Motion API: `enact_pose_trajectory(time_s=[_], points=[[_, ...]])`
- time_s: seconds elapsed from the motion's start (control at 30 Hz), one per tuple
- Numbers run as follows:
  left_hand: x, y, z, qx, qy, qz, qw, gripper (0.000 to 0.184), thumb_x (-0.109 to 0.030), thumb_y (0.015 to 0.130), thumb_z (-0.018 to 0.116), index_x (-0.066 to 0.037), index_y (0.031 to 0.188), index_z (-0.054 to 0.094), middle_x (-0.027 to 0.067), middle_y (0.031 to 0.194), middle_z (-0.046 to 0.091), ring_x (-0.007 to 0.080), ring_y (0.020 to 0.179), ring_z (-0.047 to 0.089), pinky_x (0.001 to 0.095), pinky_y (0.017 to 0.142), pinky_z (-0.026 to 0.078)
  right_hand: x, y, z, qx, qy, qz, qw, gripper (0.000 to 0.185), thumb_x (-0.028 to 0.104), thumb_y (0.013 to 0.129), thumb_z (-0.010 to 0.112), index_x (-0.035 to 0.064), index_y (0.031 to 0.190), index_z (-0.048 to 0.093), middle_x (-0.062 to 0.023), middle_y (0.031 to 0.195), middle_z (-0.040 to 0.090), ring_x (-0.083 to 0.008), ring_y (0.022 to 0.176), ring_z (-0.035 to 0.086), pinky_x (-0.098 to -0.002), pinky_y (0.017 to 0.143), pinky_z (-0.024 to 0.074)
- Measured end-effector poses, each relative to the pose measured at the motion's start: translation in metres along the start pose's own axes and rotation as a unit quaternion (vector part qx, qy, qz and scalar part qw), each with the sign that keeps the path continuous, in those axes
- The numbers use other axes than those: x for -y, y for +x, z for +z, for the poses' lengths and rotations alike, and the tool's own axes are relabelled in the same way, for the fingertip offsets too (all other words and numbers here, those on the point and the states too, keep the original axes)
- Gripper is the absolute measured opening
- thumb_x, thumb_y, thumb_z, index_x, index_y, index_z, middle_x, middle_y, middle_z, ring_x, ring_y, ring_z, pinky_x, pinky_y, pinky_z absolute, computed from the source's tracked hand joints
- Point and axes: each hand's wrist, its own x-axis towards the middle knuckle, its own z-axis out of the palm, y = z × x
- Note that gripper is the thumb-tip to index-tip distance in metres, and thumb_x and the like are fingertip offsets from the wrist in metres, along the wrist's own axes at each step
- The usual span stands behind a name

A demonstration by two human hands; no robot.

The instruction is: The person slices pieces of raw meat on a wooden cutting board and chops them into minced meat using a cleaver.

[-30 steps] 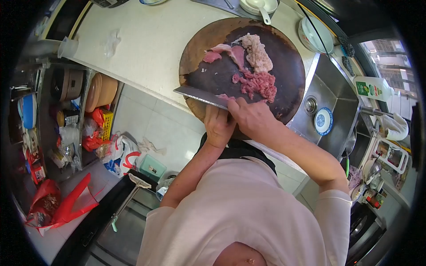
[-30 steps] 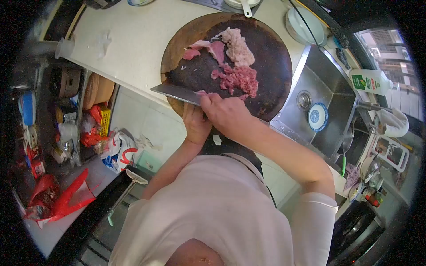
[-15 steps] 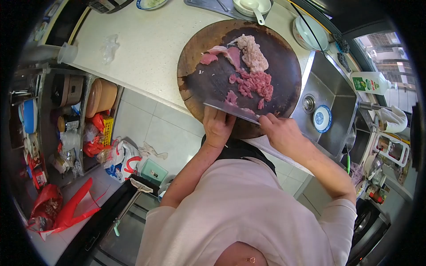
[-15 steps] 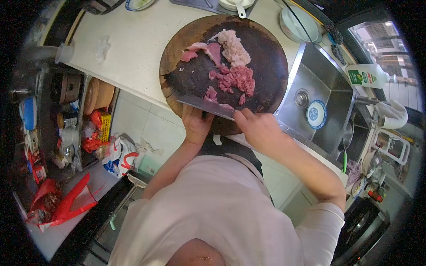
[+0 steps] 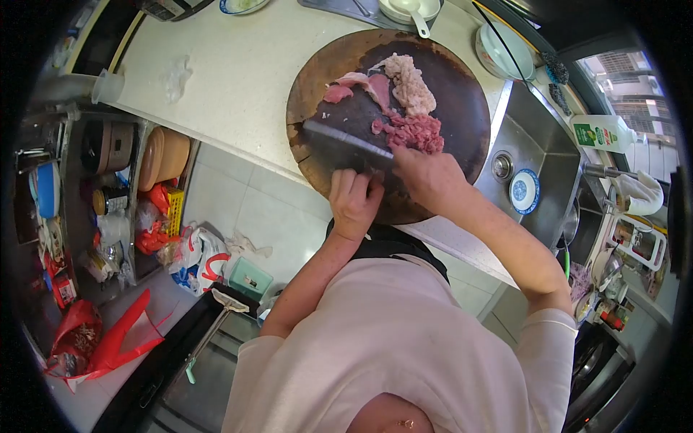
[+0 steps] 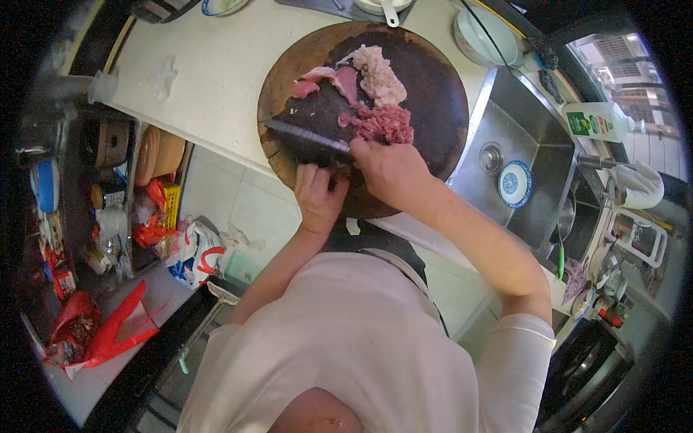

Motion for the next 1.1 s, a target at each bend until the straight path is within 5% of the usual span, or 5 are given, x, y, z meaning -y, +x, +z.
enact_pose_trajectory(time_s=[0.2, 0.6, 0.8, 0.9, 1.1], points=[[0.002, -0.001, 0.004, -0.029, 0.000, 0.006, 1.000, 0.021, 0.003, 0.066, 0.071, -0.005, 0.083, 0.061, 0.0099, 0.075, 0.050, 0.0303, 0.070, 0.052, 0.0399, 0.060, 0.045, 0.009, -0.023, -0.014, -0.027, 0.020, 0.034, 0.999, 0.019, 0.006, 0.082, 0.055, 0.0064, 0.100, 0.049, -0.0132, 0.083, 0.061, -0.0341, 0.066, 0.065, -0.0440, 0.054, 0.0503], [-0.002, 0.006, -0.005, 0.017, -0.026, -0.002, 1.000, 0.030, 0.000, 0.067, 0.073, -0.004, 0.096, 0.067, 0.0118, 0.089, 0.061, 0.0340, 0.080, 0.057, 0.0407, 0.070, 0.050, 0.014, -0.076, -0.026, 0.099, -0.035, 0.028, 0.994, 0.025, 0.004, 0.078, 0.057, 0.0023, 0.102, 0.051, -0.0129, 0.083, 0.057, -0.0289, 0.061, 0.064, -0.0394, 0.050, 0.0501], [0.001, 0.004, -0.002, 0.007, -0.033, -0.003, 0.999, 0.029, -0.001, 0.068, 0.074, -0.005, 0.096, 0.067, 0.0107, 0.091, 0.063, 0.0337, 0.084, 0.059, 0.0406, 0.073, 0.051, 0.031, -0.012, -0.012, 0.051, 0.002, -0.032, 0.998, 0.024, 0.001, 0.077, 0.056, 0.0007, 0.100, 0.049, -0.0154, 0.088, 0.056, -0.0331, 0.066, 0.062, -0.0421, 0.055, 0.0491], [0.005, 0.002, -0.002, 0.016, -0.038, 0.016, 0.999, 0.030, -0.003, 0.067, 0.075, -0.005, 0.096, 0.068, 0.0096, 0.093, 0.064, 0.0333, 0.085, 0.060, 0.0406, 0.074, 0.051, 0.023, -0.016, 0.002, 0.017, -0.015, -0.056, 0.998, 0.044, 0.005, 0.075, 0.061, 0.0007, 0.117, 0.051, -0.0124, 0.085, 0.057, -0.0281, 0.060, 0.063, -0.0380, 0.048, 0.0502], [-0.003, 0.008, -0.005, -0.006, -0.022, -0.008, 1.000, 0.025, 0.000, 0.066, 0.072, -0.006, 0.090, 0.066, 0.0092, 0.088, 0.061, 0.0321, 0.080, 0.057, 0.0401, 0.070, 0.050, 0.018, -0.043, -0.006, 0.058, -0.047, 0.003, 0.997, 0.036, 0.005, 0.077, 0.060, 0.0036, 0.111, 0.051, -0.0128, 0.085, 0.058, -0.0297, 0.062, 0.065, -0.0403, 0.049, 0.0501]])
